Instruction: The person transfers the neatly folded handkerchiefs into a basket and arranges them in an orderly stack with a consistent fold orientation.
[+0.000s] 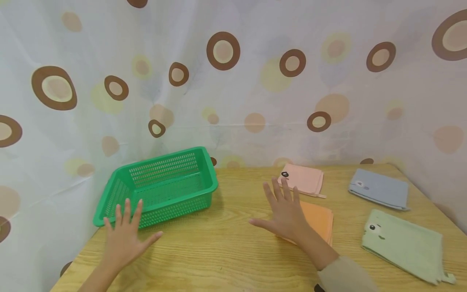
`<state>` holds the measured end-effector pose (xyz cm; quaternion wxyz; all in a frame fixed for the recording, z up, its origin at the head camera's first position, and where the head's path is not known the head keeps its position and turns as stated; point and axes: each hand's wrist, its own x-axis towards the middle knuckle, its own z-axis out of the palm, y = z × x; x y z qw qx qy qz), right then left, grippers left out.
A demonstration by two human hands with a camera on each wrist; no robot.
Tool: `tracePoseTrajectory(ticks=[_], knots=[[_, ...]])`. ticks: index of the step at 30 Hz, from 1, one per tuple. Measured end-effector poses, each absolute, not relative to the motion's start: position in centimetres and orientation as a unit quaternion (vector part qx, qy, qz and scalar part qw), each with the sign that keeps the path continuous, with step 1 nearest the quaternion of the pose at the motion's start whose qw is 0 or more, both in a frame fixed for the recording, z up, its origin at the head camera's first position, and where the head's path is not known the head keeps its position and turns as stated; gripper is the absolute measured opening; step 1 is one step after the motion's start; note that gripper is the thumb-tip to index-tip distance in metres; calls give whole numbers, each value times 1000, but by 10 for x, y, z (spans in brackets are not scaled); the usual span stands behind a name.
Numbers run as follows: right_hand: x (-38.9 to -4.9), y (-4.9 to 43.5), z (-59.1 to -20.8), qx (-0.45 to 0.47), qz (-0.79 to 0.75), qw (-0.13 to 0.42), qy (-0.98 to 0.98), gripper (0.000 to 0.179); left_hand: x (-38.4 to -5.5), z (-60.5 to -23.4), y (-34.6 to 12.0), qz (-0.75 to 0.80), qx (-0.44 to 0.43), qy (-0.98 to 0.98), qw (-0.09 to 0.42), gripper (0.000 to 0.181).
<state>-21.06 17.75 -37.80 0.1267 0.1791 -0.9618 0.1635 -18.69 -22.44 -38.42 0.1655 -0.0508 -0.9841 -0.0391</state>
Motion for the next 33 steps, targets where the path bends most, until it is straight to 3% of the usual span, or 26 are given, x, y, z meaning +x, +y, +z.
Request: tracePoseTrajectory(ticks=[33], knots=[[-250,125,-373,196,213,96,-952,99,-192,-378,-267,-69,1,-988,139,107]])
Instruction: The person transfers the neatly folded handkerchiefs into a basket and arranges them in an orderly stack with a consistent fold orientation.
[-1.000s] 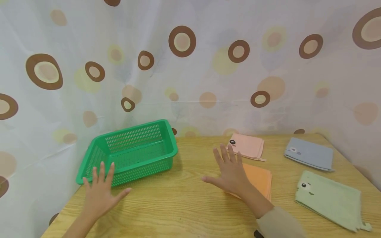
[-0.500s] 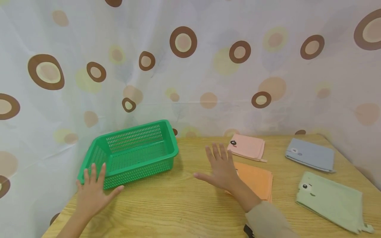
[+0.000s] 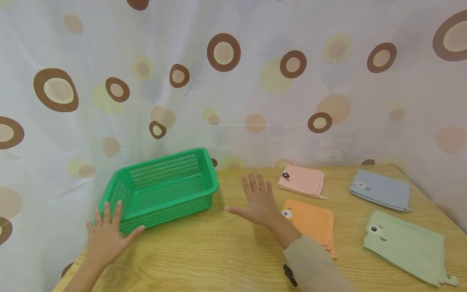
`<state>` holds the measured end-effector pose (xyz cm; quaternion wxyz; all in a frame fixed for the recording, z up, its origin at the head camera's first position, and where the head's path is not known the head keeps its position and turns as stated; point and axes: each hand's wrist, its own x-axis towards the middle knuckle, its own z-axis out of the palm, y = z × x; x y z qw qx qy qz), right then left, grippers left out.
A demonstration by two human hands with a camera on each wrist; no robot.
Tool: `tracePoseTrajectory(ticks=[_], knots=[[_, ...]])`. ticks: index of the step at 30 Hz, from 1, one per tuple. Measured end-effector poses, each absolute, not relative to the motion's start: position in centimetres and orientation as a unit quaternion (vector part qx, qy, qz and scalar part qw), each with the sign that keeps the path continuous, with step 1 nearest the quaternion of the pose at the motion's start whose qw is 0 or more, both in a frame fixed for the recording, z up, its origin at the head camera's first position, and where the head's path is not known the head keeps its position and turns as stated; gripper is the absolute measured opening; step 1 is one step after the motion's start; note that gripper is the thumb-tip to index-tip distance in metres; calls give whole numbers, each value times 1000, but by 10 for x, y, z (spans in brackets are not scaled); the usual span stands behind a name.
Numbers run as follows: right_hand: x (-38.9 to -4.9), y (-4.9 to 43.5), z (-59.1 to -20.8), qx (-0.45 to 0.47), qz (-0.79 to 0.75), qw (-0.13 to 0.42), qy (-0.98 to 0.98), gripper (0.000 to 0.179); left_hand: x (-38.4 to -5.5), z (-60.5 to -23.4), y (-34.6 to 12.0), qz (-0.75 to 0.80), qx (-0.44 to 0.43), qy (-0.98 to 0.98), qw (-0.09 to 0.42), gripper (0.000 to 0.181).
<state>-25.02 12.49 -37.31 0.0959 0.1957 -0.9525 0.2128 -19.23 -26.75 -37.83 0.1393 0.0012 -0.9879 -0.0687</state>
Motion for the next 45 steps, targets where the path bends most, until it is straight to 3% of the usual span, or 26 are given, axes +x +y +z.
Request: tracePoseTrajectory(ticks=[22,33,45], knots=[[-279,93,-367,214,233,69,-946,99,-202,-384,-283,-82,0,-981,174,104],[-286,78,-369,221,275,26,-935,97,-205,-381,-290,-100,11,-986,133,106],[-283,61,-372,261,230,27,-937,93,-206,-383,-292,-107,6,-985,135,106]])
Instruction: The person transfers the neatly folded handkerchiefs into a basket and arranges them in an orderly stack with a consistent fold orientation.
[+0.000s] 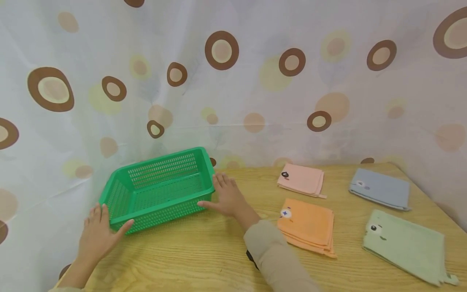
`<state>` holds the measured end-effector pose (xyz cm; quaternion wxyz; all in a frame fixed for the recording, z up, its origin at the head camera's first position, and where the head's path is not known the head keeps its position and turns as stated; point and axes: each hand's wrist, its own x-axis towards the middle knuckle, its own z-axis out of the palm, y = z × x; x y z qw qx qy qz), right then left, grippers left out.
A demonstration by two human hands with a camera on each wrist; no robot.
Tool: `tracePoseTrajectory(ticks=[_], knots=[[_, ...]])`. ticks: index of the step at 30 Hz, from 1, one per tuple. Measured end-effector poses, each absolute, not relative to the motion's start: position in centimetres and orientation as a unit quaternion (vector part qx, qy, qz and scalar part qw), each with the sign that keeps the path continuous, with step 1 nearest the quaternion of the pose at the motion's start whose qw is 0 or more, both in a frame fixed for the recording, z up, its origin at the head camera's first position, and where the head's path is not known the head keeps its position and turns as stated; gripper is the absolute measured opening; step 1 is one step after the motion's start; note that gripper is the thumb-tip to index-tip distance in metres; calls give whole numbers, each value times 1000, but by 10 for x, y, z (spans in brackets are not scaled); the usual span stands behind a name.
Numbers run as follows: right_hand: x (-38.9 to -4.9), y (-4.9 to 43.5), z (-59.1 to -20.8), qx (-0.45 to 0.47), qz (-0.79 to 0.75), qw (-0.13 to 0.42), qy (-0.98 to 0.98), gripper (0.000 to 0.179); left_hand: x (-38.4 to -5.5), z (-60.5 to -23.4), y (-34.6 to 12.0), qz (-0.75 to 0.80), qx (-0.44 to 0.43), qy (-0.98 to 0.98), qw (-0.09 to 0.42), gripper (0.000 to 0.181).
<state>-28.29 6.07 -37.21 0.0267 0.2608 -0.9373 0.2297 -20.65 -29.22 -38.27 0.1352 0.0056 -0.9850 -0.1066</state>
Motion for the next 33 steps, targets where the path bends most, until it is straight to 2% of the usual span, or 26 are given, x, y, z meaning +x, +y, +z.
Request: tracePoseTrajectory(ticks=[9,21,30,33], knots=[[-278,54,-376,276,222,30,-935,82,-207,-384,-293,-100,-5,-986,134,102],[-278,53,-381,276,239,27,-931,76,-206,-385,-293,-110,-15,-984,142,90],[-293,56,-399,303,298,52,-904,90,-207,-384,-292,-104,-12,-985,137,89],[-291,55,-396,300,296,50,-906,87,-207,-384,-292,-103,-14,-985,140,89]])
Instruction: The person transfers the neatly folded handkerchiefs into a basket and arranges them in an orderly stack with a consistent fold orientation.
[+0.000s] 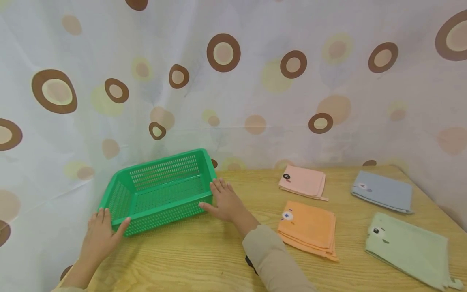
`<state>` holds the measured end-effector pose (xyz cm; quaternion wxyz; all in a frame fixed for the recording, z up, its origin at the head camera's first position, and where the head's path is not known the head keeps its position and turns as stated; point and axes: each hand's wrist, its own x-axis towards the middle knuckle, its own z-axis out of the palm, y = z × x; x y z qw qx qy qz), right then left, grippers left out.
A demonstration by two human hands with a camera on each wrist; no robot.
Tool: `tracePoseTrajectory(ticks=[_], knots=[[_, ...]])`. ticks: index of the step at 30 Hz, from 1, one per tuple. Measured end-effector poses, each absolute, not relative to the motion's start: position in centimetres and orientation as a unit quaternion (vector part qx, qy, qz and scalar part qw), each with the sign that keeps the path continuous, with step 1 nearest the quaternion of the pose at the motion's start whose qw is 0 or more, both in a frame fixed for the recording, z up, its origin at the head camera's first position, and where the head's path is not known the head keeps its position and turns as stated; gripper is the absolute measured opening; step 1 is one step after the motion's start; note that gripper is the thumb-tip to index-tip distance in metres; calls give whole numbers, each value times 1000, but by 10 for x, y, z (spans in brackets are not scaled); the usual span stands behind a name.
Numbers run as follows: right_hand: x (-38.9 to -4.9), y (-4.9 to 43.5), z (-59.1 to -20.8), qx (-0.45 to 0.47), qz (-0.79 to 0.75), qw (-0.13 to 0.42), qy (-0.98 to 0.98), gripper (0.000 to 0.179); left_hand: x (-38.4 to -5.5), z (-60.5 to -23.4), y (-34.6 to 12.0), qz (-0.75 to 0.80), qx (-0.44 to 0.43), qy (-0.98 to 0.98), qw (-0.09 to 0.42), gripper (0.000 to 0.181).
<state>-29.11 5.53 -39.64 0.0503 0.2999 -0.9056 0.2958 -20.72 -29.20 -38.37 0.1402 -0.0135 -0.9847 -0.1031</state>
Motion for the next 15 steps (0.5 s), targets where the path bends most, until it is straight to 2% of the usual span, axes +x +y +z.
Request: tracePoseTrajectory(ticks=[7,15], knots=[[-279,51,-378,276,238,32,-931,73,-207,-384,-293,-102,-14,-984,145,89],[-275,52,-376,283,236,47,-928,75,-207,-382,-293,-112,-12,-984,139,90]])
